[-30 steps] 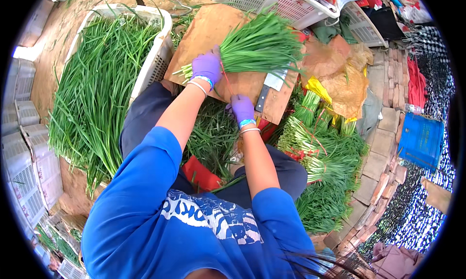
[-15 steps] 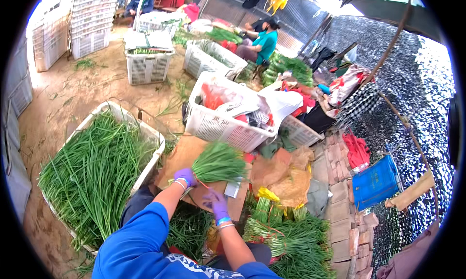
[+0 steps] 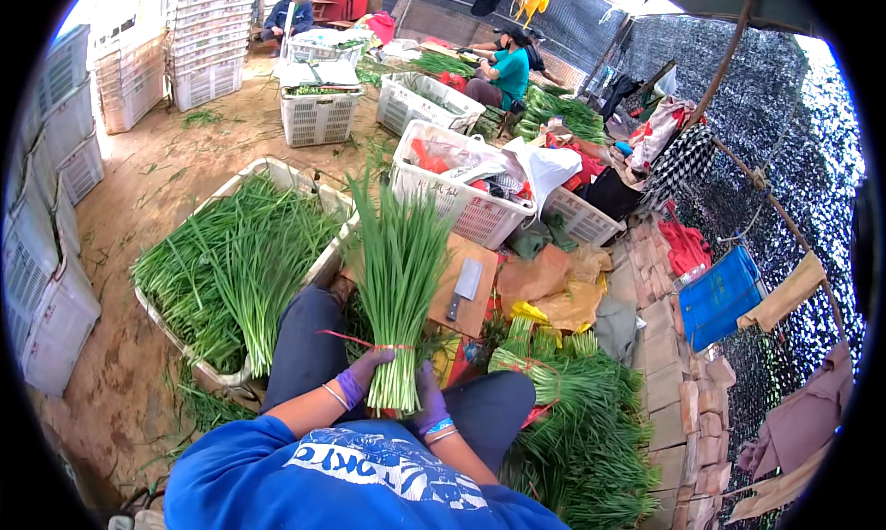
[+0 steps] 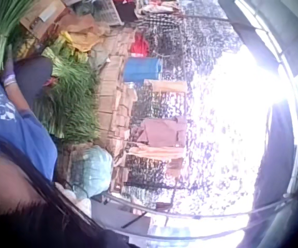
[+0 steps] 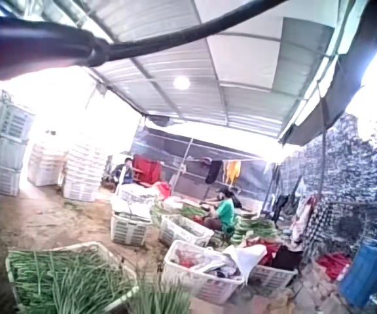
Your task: The person cleans green onions by hand, ties them into a bundle using a red string, and then trims the ends using a cleaver on a wooden board.
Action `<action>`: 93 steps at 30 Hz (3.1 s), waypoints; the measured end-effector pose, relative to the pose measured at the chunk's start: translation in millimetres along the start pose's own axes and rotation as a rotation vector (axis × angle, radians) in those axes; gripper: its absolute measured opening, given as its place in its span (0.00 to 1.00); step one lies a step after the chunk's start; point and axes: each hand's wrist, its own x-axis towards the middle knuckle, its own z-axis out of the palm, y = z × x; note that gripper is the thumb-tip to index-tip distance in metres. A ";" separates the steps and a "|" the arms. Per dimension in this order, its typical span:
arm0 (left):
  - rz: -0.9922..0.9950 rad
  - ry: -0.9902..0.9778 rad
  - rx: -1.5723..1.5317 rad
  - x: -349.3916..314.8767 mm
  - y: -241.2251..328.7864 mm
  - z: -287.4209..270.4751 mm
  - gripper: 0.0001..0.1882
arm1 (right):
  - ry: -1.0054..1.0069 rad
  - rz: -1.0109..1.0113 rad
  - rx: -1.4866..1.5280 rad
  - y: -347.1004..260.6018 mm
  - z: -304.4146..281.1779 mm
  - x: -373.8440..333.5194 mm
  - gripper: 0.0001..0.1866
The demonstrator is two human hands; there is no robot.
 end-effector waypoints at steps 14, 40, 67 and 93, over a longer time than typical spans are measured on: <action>-0.400 0.316 -0.113 13.5 -24.5 -49.5 0.17 | -0.049 0.273 0.124 30.2 -4.2 19.8 0.24; 0.497 0.278 0.557 -33.9 114.8 23.6 0.28 | -0.323 -0.515 -0.658 -43.2 144.4 20.5 0.37; 0.248 0.554 0.243 7.7 13.9 101.6 0.15 | -0.039 0.162 -0.471 -87.1 78.3 -45.7 0.25; -0.399 0.112 1.161 76.9 64.1 -15.7 0.29 | -0.072 -0.067 -2.421 -182.4 -29.5 247.7 0.50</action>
